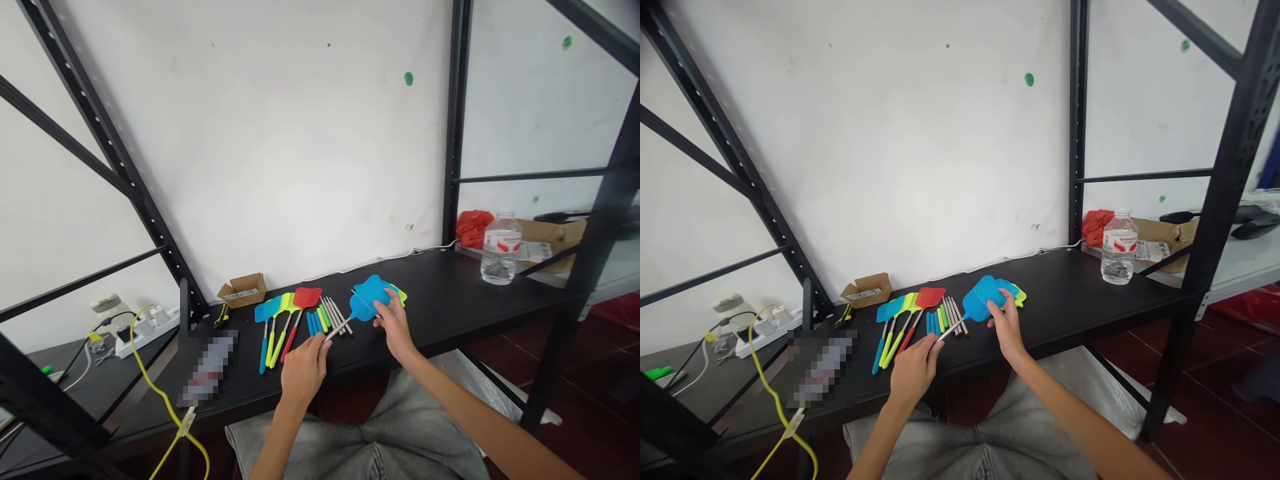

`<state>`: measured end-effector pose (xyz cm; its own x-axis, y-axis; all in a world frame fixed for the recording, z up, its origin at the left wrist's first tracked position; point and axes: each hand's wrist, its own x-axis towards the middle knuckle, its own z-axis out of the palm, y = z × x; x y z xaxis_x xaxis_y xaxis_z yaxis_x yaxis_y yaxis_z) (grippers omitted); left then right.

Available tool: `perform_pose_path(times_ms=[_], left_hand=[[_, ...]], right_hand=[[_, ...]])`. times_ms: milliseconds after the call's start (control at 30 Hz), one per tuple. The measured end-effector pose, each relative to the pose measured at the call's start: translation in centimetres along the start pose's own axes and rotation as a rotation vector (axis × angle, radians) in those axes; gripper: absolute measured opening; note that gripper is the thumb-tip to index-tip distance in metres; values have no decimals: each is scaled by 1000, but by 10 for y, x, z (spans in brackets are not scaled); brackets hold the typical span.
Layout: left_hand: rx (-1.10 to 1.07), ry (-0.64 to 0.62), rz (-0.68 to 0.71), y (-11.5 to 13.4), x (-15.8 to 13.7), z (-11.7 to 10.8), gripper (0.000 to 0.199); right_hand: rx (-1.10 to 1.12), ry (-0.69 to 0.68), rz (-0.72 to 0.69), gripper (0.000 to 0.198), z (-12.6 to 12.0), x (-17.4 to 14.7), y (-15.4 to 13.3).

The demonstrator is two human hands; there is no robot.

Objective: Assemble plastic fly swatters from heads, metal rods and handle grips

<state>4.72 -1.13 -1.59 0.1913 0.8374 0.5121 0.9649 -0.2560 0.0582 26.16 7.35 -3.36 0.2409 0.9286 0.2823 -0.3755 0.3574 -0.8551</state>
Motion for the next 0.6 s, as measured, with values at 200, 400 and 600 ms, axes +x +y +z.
perform_pose_path(times_ms=[200, 400, 600], left_hand=[[8, 1, 12, 0, -1, 0, 31], [5, -3, 19, -1, -1, -1, 31], [6, 0, 25, -1, -1, 0, 32]], right_hand=[[-2, -5, 9, 50, -1, 1, 2], [-4, -20, 21, 50, -1, 2, 1], [5, -4, 35, 45, -1, 3, 1]])
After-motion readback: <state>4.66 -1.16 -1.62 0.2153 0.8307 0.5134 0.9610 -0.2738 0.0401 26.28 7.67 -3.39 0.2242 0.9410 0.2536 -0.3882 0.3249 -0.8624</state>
